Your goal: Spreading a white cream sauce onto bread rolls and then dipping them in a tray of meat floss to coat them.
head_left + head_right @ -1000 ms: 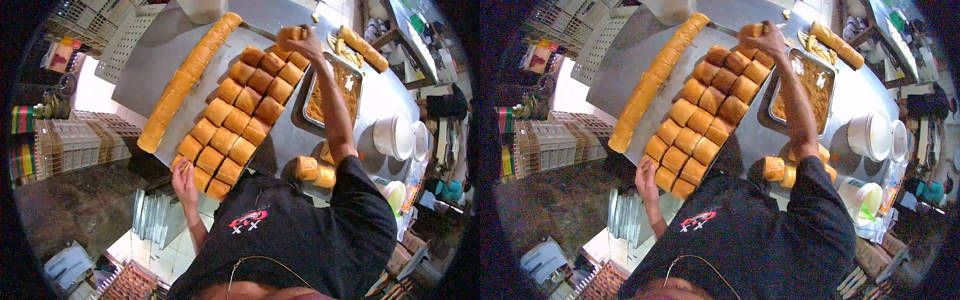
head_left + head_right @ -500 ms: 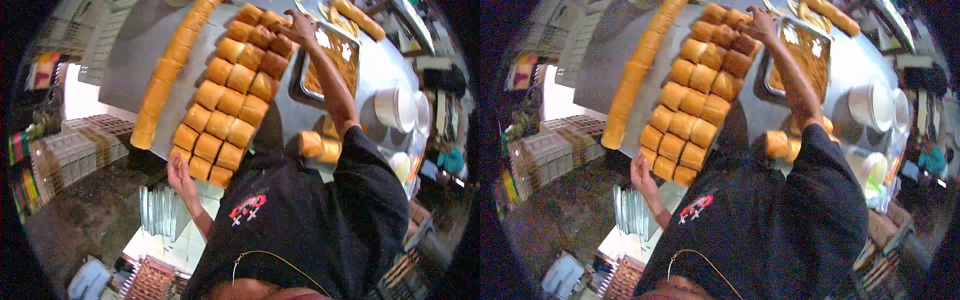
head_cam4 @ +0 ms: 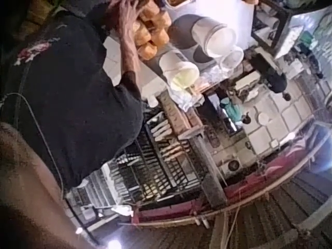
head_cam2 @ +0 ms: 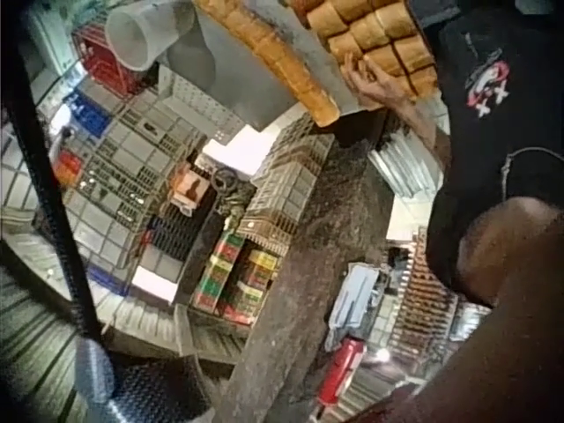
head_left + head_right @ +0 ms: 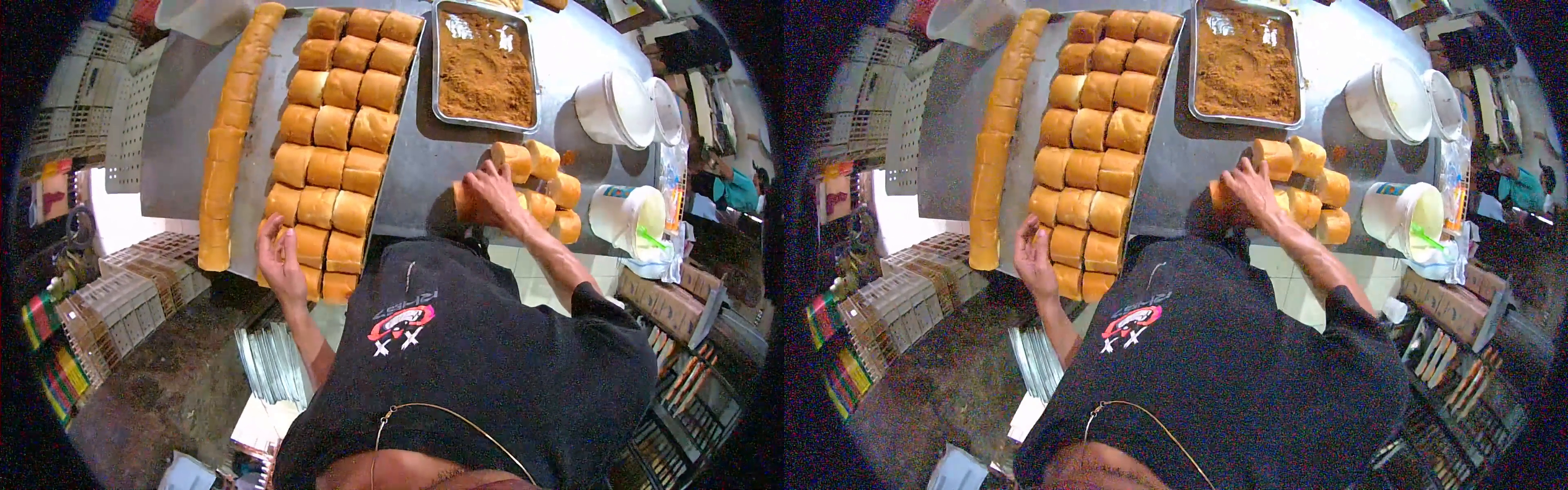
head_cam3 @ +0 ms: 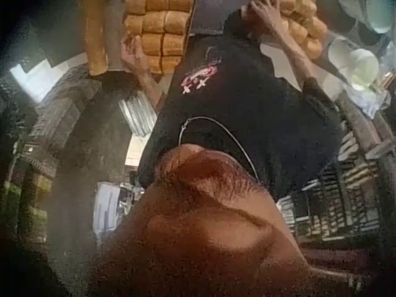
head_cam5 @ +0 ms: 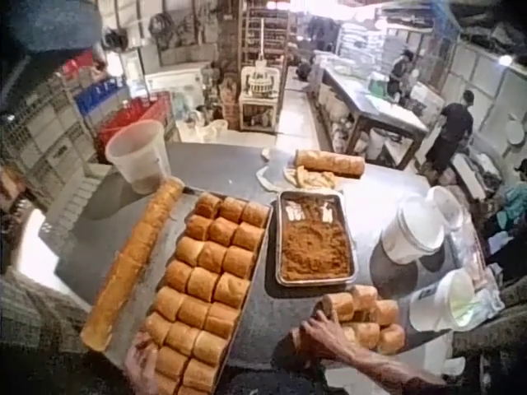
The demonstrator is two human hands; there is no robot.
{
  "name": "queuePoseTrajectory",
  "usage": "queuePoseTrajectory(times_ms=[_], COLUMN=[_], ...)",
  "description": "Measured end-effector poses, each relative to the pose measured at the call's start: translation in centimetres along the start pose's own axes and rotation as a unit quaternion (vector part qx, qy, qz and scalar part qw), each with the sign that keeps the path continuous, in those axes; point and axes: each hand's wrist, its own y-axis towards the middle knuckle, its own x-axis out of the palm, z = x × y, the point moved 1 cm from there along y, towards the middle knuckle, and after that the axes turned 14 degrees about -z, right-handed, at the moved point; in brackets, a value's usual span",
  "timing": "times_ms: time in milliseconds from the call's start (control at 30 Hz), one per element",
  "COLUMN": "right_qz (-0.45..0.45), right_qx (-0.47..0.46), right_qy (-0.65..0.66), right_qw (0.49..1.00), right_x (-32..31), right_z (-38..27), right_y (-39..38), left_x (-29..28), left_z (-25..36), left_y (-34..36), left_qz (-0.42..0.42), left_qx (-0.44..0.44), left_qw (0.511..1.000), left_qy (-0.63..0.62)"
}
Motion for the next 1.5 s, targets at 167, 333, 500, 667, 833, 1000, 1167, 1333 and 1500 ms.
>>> queuePoseTrajectory(times_ms=[167, 333, 500, 667, 833, 1000, 1167, 1333, 1500], right_qz=[0.349, 0.556, 0.313, 0.313, 0.291, 0.15, 0.435, 0.491, 0.292], right_qx=[-0.112, 0.0, 0.287, 0.173, 0.118, 0.069, -0.064, -0.004, 0.064], right_qy=[0.28, 0.424, 0.217, 0.243, 0.186, 0.203, 0.33, 0.363, 0.304], right_qw=[0.887, 0.715, 0.879, 0.902, 0.931, 0.965, 0.835, 0.792, 0.904], right_x=[-13.5, -17.8, -7.2, -9.1, -13.3, -12.8, -20.7, -15.8, -11.3], right_z=[4.7, 11.4, 16.2, 18.1, 18.1, 18.8, 15.7, 15.0, 14.6], right_y=[3.1, 7.8, 12.2, 13.8, 15.0, 17.1, 12.4, 13.1, 15.3], left_x=[0.8, 2.0, 2.2, 2.5, 2.7, 3.0, 2.0, 2.1, 1.4], left_z=[1.4, 2.9, 2.3, 2.5, 2.7, 2.9, 1.7, 2.5, 2.0], left_y=[-0.6, -2.0, -3.6, -4.0, -3.3, -3.3, -4.6, -3.8, -4.3], left_qz=[0.01, 0.032, 0.045, 0.049, 0.046, 0.043, 0.06, 0.06, 0.082], left_qx=[0.002, -0.008, -0.023, -0.037, -0.016, -0.014, -0.029, -0.027, -0.001], left_qw=[1.0, 0.999, 0.998, 0.998, 0.998, 0.998, 0.997, 0.997, 0.995], left_qy=[0.012, 0.022, 0.03, 0.033, 0.034, 0.038, 0.034, 0.041, 0.048])
